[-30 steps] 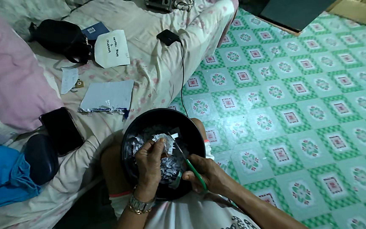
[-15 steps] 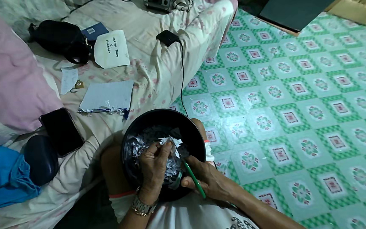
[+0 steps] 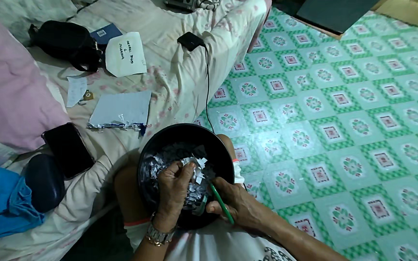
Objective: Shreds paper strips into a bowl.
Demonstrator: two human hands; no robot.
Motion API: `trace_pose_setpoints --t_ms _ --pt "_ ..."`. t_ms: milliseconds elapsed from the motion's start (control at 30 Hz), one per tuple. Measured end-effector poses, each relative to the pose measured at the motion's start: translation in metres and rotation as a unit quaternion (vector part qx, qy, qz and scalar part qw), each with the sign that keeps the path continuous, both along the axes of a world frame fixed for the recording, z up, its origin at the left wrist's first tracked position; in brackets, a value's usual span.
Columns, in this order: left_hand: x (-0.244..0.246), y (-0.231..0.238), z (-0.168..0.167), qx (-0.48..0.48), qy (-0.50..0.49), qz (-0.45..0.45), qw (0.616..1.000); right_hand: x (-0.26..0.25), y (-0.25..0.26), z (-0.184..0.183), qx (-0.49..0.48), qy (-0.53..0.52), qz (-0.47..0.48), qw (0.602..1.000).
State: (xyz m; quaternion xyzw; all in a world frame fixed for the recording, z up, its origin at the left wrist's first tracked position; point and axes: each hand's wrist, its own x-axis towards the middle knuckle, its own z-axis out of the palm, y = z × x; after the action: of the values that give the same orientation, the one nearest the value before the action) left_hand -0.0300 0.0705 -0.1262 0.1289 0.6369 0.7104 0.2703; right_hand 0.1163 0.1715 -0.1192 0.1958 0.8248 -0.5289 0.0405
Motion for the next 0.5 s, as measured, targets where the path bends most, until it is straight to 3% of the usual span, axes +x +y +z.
trace_pose_setpoints --t_ms 167,333,500 --pt "-0.004 -0.004 0.002 -0.013 -0.015 -0.022 1.0 0.001 -0.002 -0.002 0.019 0.005 -0.004 1.0" --pt "-0.008 -0.005 0.004 -0.027 -0.014 -0.008 1.0 -0.002 0.012 0.01 -0.048 -0.117 0.075 0.989" --pt "-0.015 -0.01 0.01 -0.055 -0.037 -0.049 0.997 -0.001 0.019 0.017 -0.03 -0.146 0.107 0.983"
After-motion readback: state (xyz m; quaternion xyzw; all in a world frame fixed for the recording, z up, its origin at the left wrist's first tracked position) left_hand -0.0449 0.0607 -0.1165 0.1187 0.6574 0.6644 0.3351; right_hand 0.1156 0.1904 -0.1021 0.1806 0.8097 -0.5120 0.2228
